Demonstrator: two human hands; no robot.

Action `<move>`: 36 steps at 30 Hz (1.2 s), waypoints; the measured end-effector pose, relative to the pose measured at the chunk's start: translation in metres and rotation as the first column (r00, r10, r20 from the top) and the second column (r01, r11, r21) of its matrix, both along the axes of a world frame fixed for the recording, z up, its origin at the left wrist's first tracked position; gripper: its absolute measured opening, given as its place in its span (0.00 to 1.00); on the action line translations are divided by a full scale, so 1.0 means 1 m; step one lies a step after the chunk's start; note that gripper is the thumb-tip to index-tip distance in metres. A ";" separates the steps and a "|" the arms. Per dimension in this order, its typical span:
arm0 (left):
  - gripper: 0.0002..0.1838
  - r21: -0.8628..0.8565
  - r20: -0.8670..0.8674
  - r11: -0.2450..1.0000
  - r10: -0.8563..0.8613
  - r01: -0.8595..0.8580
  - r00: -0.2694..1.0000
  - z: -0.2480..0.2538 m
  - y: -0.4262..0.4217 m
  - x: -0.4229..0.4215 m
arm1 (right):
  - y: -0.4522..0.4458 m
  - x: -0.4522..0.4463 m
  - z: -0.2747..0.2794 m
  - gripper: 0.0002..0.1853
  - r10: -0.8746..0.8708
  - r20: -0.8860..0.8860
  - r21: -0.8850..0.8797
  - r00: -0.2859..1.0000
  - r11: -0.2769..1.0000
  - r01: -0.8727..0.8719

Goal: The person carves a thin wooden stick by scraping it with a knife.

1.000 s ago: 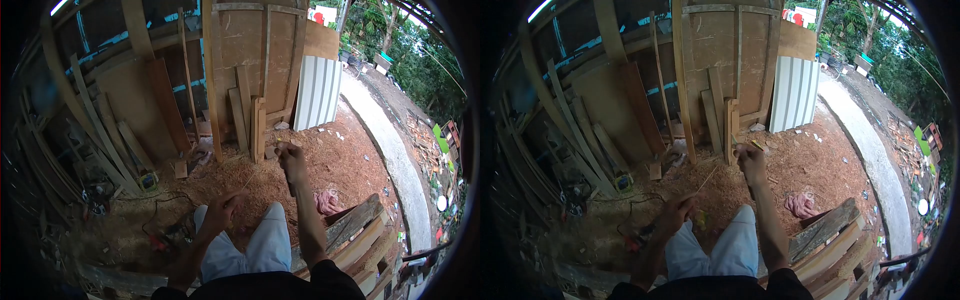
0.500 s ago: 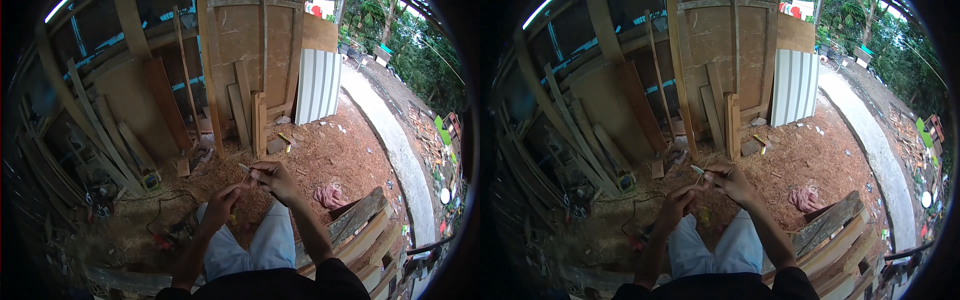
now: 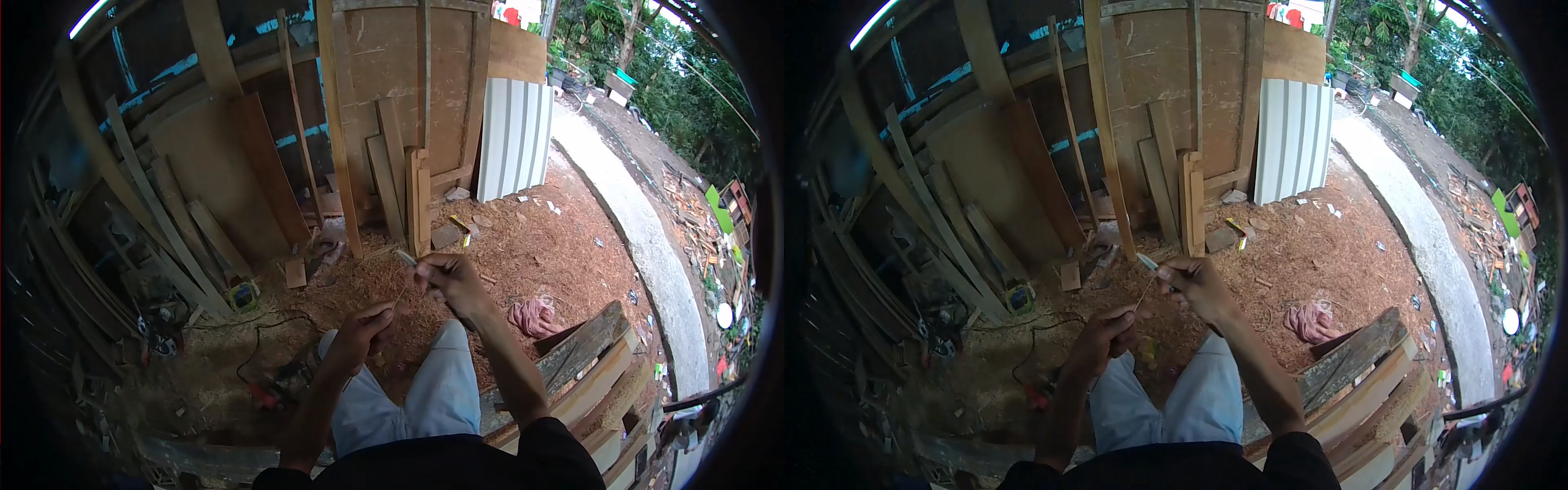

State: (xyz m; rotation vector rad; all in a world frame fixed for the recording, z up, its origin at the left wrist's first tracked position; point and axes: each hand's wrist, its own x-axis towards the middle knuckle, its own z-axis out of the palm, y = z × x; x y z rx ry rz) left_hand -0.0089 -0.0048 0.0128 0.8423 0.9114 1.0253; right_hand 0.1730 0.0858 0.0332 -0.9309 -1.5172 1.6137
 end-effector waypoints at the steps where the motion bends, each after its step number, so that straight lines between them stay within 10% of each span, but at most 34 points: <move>1: 0.15 0.000 -0.003 1.000 0.002 -0.002 1.000 0.000 0.000 -0.002 | 0.005 0.004 -0.001 0.11 -0.022 -0.036 -0.037 0.999 0.999 0.021; 9: 0.13 -0.069 0.091 0.997 -0.021 0.027 0.996 0.002 0.002 -0.004 | -0.005 -0.004 0.002 0.12 0.073 0.002 -0.011 0.997 0.997 -0.073; 17: 0.12 -0.067 0.001 0.997 0.045 -0.045 0.999 -0.006 -0.006 -0.020 | 0.044 0.041 0.007 0.09 -0.369 -0.236 0.019 0.899 0.923 0.384; 28: 0.12 0.036 -0.005 0.997 0.075 -0.075 0.997 0.008 0.001 0.005 | -0.020 -0.013 0.007 0.14 0.100 -0.003 0.123 0.995 0.987 -0.099; 36: 0.12 0.371 -0.240 0.901 0.327 -0.225 0.914 0.007 0.001 0.014 | -0.017 -0.018 0.001 0.10 -0.098 0.041 0.289 0.994 0.954 0.082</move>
